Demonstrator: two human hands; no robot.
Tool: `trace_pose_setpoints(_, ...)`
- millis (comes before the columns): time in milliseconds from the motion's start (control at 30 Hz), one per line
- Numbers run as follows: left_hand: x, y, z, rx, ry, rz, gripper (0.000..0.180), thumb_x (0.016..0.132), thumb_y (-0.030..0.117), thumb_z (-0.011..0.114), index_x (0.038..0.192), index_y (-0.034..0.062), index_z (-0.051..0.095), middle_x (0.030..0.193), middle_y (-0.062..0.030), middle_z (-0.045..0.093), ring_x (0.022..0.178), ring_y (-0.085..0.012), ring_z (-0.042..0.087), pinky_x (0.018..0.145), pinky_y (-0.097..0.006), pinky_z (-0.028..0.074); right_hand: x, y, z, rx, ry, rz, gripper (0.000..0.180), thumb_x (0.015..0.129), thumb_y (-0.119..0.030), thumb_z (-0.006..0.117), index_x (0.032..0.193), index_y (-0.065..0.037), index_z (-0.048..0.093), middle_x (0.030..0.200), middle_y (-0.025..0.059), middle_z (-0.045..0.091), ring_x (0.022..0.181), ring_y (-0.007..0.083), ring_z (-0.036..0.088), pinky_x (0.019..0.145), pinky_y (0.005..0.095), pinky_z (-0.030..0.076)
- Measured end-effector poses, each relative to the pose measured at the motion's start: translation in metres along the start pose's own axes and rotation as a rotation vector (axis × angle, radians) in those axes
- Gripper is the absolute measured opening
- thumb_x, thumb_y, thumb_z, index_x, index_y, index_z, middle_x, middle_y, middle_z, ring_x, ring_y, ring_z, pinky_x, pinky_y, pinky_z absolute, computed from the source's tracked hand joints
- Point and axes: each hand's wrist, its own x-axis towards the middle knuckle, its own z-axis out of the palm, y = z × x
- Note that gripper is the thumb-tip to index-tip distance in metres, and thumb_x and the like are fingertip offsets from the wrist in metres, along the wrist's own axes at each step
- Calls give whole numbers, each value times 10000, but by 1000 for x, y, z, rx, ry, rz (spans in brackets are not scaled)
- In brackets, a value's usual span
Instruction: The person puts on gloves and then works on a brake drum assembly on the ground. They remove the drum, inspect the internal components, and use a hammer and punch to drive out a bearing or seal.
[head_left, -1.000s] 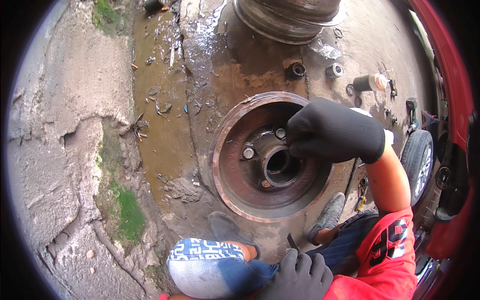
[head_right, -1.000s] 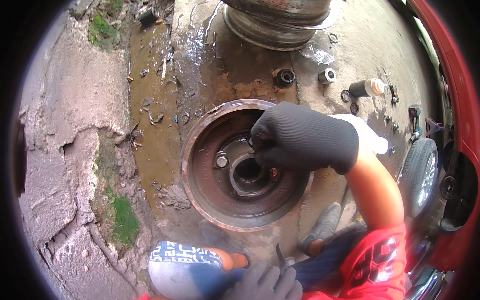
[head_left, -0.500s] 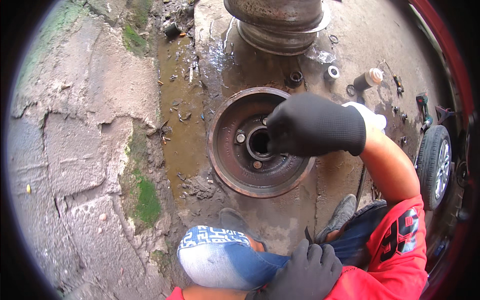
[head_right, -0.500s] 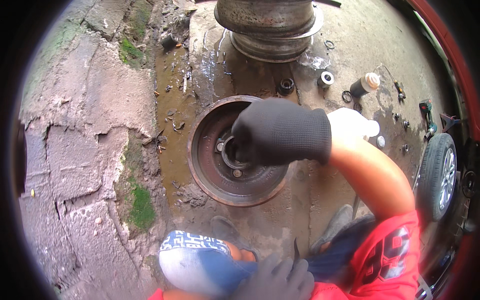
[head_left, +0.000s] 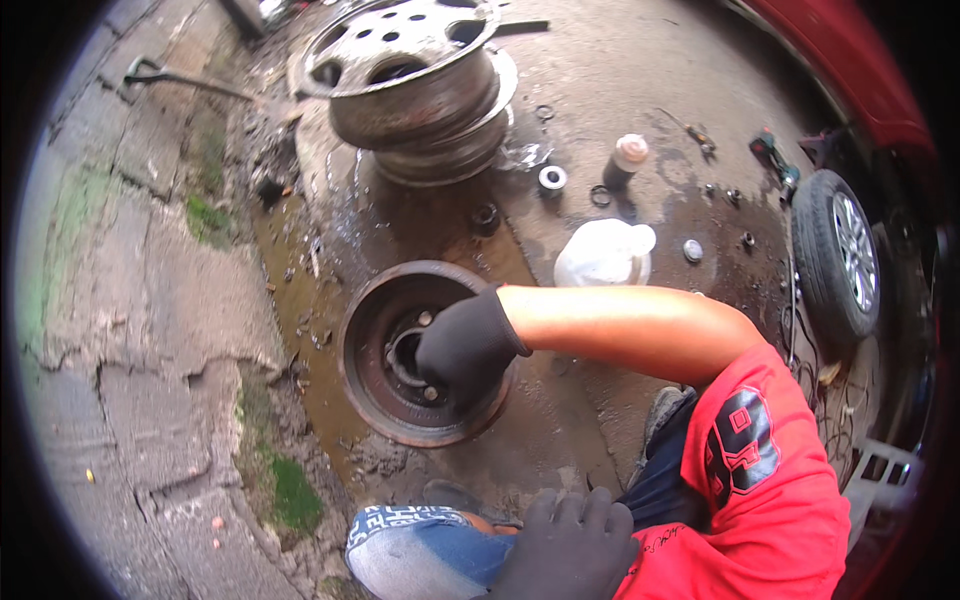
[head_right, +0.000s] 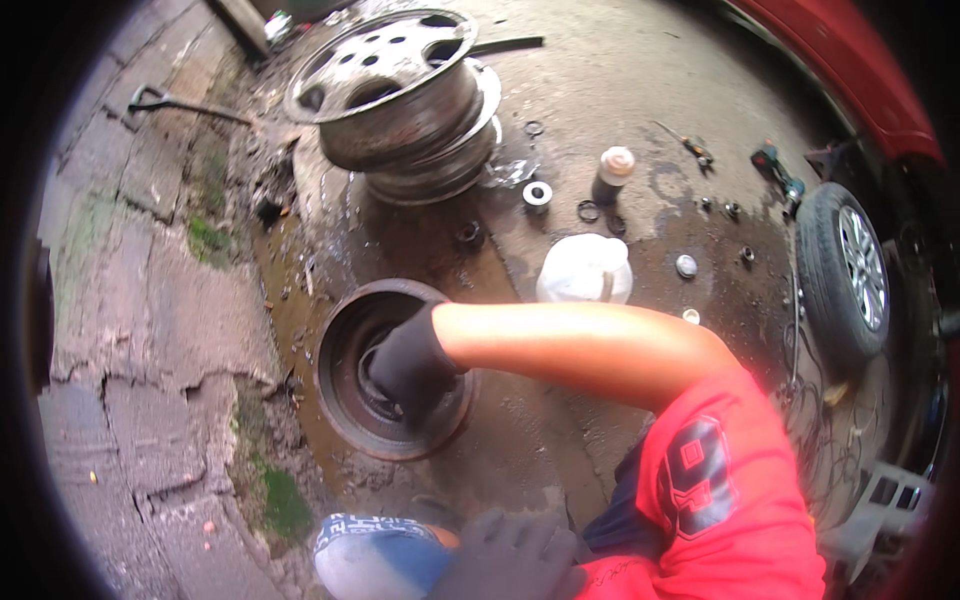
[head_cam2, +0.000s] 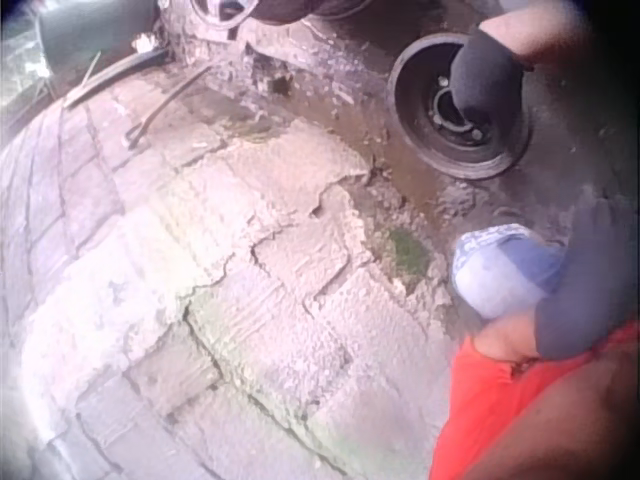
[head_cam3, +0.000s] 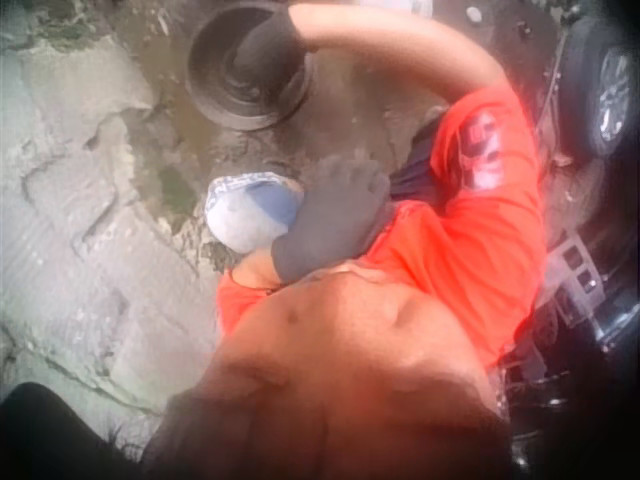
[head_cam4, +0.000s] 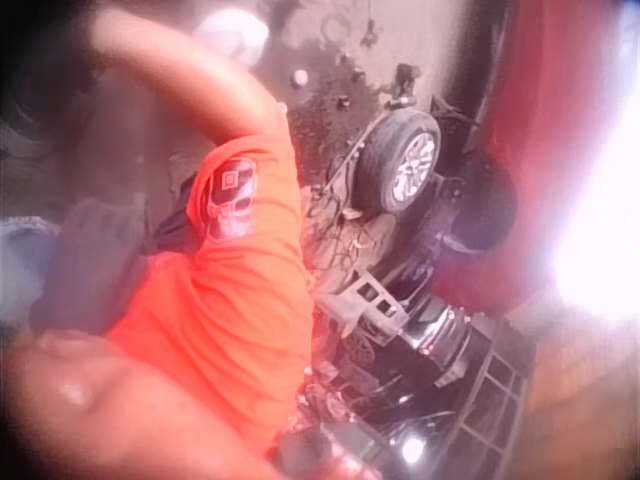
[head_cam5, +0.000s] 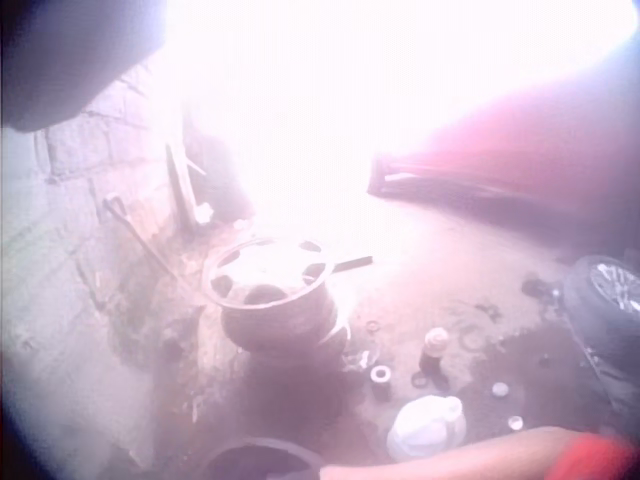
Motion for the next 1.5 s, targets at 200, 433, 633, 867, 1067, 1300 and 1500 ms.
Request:
trace_pose_setpoints(200,17,1,-9,24,26,72,258,858,303,642,952,68,594,984,-123,588,974,-300,566,856,-467,413,-112,59,-96,334,701,35,321,911,-109,682,1224,-40,670,1072,79,730,872,138,676,786,303,544)
trace_pose_setpoints(433,40,2,2,-17,-78,84,236,882,282,618,972,65,595,981,-131,587,973,-316,563,850,-469,409,-213,212,-3,839,1166,354,513,905,-18,606,1408,11,509,1208,158,680,859,147,709,755,292,606)
trace_pose_setpoints(633,53,8,4,-29,47,-41,248,906,252,581,1027,35,593,1004,-175,576,970,-358,552,876,-493,405,-183,309,78,354,932,717,480,849,-13,568,1328,3,582,1126,162,716,1026,231,697,876,317,550)
trace_pose_setpoints(867,34,22,42,-92,47,-381,237,901,245,583,1003,30,588,979,-186,576,909,-363,558,813,-483,423,-109,379,96,160,973,704,623,854,-355,698,1383,-87,506,1383,219,546,1276,372,542,1077,427,438)
trace_pose_setpoints(1067,18,33,76,-32,21,-645,227,889,254,598,925,30,589,943,-186,579,868,-362,562,775,-478,426,-104,423,92,96,751,554,870,797,-372,800,1532,-160,386,1418,215,530,1234,378,581,1024,428,473)
trace_pose_setpoints(1300,16,36,80,-32,104,-578,235,899,264,576,944,37,610,929,-185,587,856,-380,557,786,-490,424,-112,410,102,-35,775,573,601,820,-246,748,1368,-107,543,1222,180,641,1120,347,642,946,413,509)
trace_pose_setpoints(1500,12,49,-12,95,177,-396,190,932,218,557,1015,53,601,907,-135,572,770,-313,582,750,-427,453,-123,355,74,678,1087,469,528,868,-228,742,1317,-21,557,1006,102,672,773,160,652,659,293,543)
